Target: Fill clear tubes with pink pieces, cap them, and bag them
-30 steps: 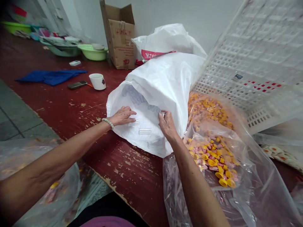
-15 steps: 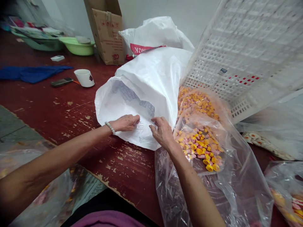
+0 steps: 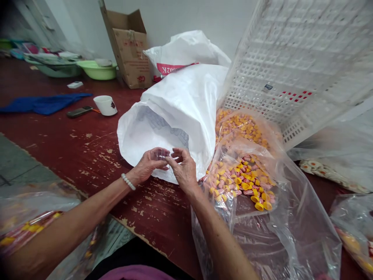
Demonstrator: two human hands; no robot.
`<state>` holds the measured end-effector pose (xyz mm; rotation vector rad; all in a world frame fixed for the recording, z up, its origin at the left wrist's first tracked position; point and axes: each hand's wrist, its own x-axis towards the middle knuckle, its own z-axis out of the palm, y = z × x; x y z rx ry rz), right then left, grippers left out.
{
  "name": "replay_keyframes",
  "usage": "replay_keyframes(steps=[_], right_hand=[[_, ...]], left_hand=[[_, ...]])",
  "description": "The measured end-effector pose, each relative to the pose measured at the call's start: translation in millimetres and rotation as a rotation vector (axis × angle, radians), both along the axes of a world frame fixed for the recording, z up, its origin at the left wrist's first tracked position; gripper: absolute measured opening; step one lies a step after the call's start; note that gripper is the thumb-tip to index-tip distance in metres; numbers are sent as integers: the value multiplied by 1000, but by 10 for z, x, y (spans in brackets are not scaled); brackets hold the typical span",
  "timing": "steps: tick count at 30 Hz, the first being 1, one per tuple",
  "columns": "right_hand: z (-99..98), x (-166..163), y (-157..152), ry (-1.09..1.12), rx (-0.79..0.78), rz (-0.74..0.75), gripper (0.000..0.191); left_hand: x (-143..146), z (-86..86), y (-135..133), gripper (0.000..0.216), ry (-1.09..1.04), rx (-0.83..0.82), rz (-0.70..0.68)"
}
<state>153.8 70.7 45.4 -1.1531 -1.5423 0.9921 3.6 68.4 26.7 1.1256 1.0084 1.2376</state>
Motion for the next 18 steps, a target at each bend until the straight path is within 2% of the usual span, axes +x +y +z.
replay_keyframes(steps=[3, 8, 10, 12, 14, 16, 18], right_hand=[[-48, -109, -92, 89, -76, 18, 38], [-178, -127, -190, 118, -54, -49, 30], [-176, -116, -247, 110, -76, -89, 30], [-116, -99, -342, 88, -103, -74, 28], [-6, -56, -470, 34, -94, 0, 22], [132, 56, -613, -38, -35, 59, 21], [255, 297, -752, -99, 74, 34, 22]], left_hand=[[56, -24, -112, 40, -133, 14, 52], [22, -24, -269, 58, -14, 72, -144], [38, -26, -325, 64, 35, 83, -164], [91, -40, -368, 66, 51, 92, -117], [170, -63, -400, 64, 74, 104, -15], [245, -81, -431, 57, 107, 123, 81], [290, -82, -471, 50, 136, 118, 130]])
